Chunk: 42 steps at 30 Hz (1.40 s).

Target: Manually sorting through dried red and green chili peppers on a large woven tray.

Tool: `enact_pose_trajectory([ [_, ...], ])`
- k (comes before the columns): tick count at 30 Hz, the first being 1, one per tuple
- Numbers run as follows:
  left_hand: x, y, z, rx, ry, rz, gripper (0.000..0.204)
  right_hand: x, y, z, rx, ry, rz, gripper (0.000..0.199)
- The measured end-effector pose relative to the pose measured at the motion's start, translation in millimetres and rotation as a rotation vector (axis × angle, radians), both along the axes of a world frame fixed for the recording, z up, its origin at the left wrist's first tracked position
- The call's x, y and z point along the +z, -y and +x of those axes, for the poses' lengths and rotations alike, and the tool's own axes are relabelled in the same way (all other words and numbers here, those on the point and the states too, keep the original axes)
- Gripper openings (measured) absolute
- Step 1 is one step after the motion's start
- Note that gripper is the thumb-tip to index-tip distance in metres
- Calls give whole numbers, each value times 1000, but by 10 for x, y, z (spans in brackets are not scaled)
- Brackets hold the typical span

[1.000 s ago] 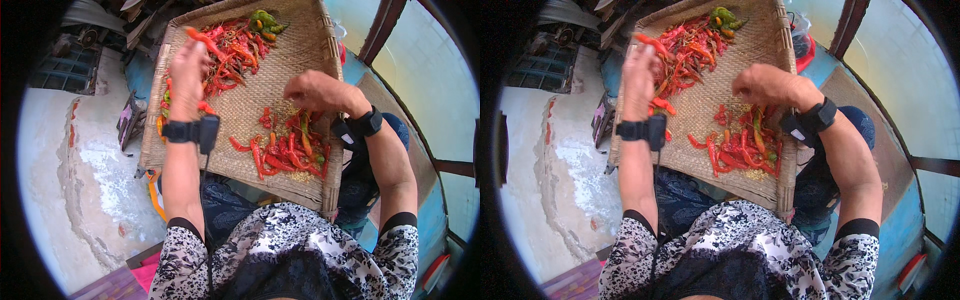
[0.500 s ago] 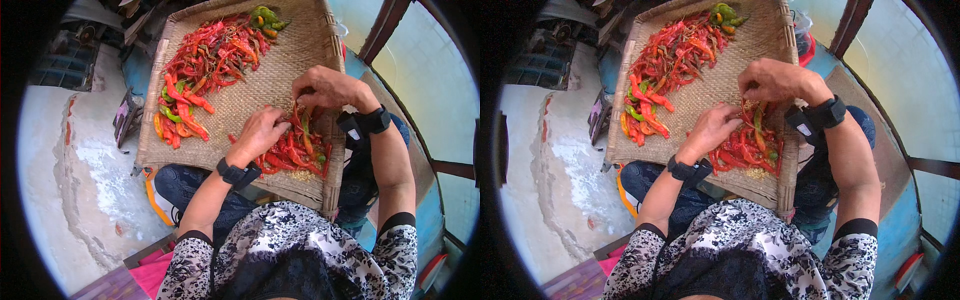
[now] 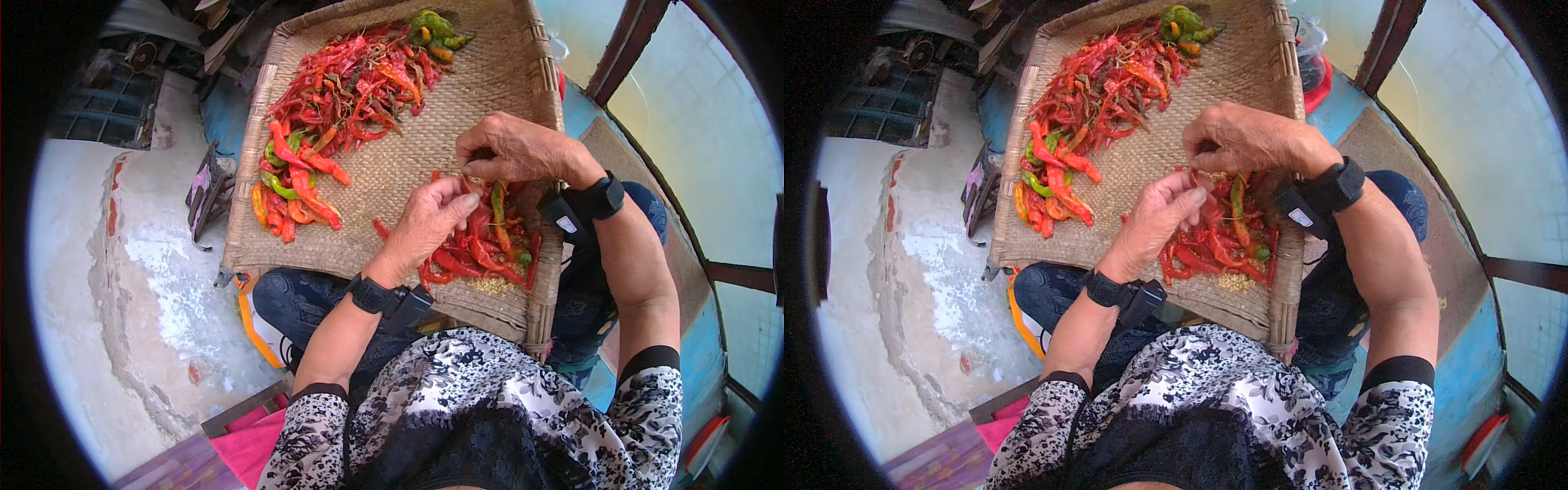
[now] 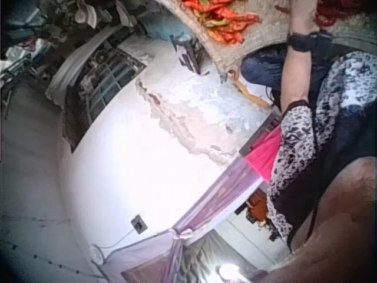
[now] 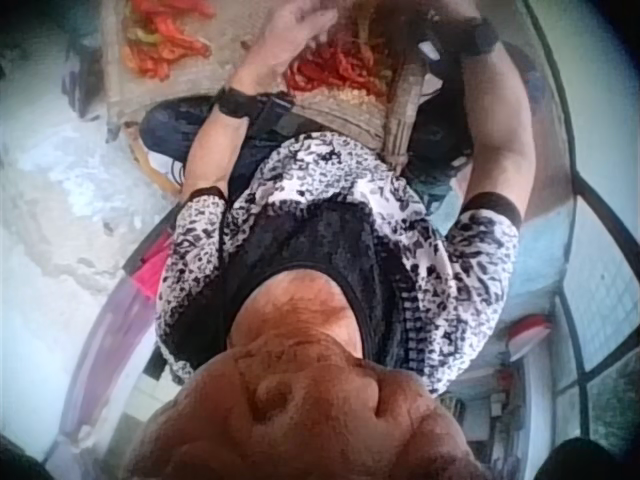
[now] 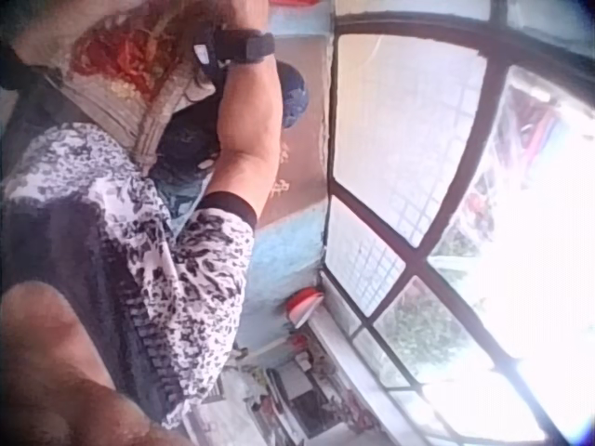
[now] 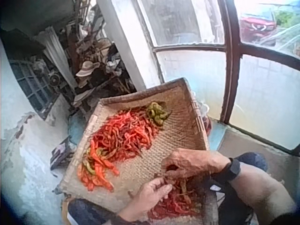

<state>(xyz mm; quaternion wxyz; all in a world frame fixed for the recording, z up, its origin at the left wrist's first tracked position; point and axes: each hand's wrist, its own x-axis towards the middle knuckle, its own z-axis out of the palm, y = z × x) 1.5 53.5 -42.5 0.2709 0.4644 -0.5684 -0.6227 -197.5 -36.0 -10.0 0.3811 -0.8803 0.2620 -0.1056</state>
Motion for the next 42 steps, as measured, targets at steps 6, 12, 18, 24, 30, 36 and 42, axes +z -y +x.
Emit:
enact_pose_trajectory([
  [6, 468, 800, 485, 288, 92, -298, 16, -106, 29, -68, -174, -36, -185, 24],
  [12, 768, 1338, 948, 752, 169, -558, 44, -109, -23, -59, -41, -541, -274, 21],
  [18, 129, 662, 433, 374, 179, -180, 26, -355, -139, -163, -61, -342, -661, 20],
  [24, -90, 116, 48, 165, 174, -165, 31, 34, -87, -96, -71, -368, -183, 21],
  [30, -71, -80, -79, -40, 116, -137, 32, 67, -52, -122, -2, 187, 144, 17],
  [36, 259, -21, 25, 53, -121, 28, 26, 46, 21, -156, -170, 477, 309, 30],
  [42, 620, 339, 311, 239, -253, -51, 26, -392, 50, -24, -129, -29, -192, 27],
])
